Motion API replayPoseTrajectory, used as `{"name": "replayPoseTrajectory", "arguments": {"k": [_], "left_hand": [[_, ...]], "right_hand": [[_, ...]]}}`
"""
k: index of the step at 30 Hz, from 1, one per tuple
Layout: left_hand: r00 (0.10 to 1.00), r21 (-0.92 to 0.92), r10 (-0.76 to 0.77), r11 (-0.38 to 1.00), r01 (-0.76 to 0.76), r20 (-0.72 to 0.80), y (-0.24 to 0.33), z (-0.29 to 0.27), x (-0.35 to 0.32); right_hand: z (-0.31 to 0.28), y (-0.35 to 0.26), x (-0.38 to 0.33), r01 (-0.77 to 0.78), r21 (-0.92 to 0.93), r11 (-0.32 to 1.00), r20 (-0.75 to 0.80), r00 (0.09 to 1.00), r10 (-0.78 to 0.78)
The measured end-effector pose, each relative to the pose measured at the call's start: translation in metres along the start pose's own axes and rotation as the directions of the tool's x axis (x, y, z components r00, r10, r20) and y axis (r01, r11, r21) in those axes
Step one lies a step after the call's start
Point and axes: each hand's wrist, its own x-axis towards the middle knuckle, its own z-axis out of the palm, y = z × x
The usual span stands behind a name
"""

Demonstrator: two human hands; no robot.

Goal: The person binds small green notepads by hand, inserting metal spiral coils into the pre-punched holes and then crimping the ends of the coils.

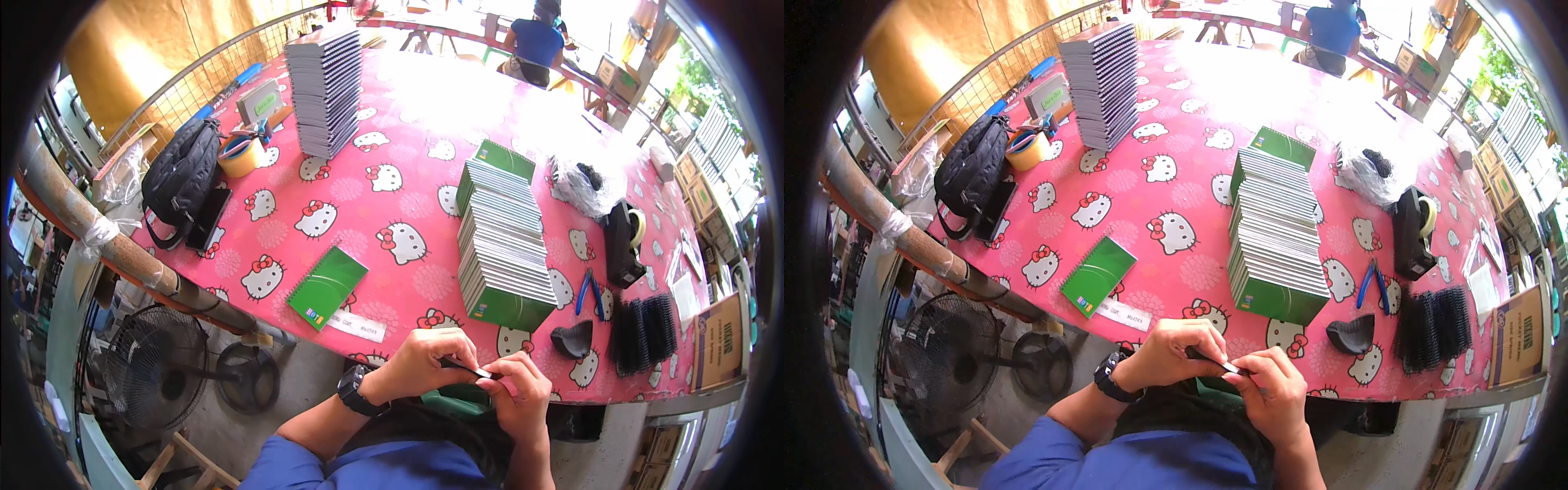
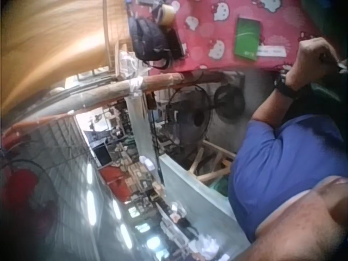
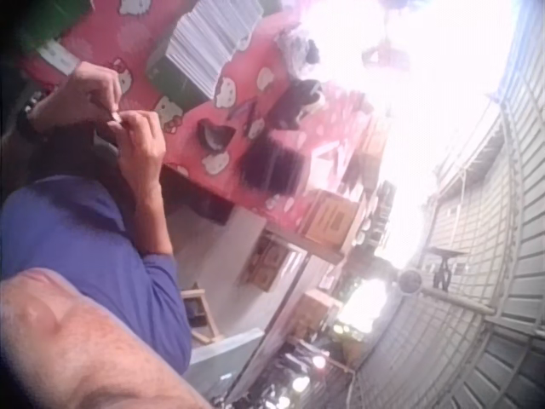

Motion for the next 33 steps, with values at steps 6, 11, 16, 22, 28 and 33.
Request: {"name": "replayPoseTrajectory", "arguments": {"k": [6, 11, 16, 22, 28, 33], "left_hand": [[0.996, 0.01, -0.061, 0.998, 0.06, 0.069, -0.009, -0.012, -0.002], [0.935, -0.066, -0.163, 0.986, 0.15, -0.316, -0.023, -0.001, -0.013], [0.897, 0.013, -0.225, 0.969, 0.249, -0.382, -0.003, -0.038, -0.009], [0.824, 0.828, -0.166, 0.064, 0.557, -0.541, -0.023, -0.135, -0.048], [0.777, 0.819, -0.296, -0.032, 0.573, -0.555, -0.041, -0.123, -0.069], [0.786, 0.802, -0.17, -0.056, 0.594, -0.594, -0.066, -0.125, -0.055]], "right_hand": [[0.012, -0.002, 0.005, 0.026, -0.029, 0.999, -0.023, 0.999, -0.027], [0.02, 0.007, 0.014, -0.087, 0.156, 0.984, -0.224, 0.967, 0.121], [0.018, 0.022, 0.027, -0.012, 0.208, 0.978, -0.218, 0.974, 0.058], [-0.041, 0.08, 0.019, 0.11, -0.295, 0.949, -0.055, 0.99, -0.132], [-0.041, 0.123, 0.044, 0.237, -0.471, 0.85, 0.037, 0.968, -0.25], [-0.031, 0.134, 0.06, 0.281, -0.45, 0.848, -0.006, 0.948, -0.318]]}}
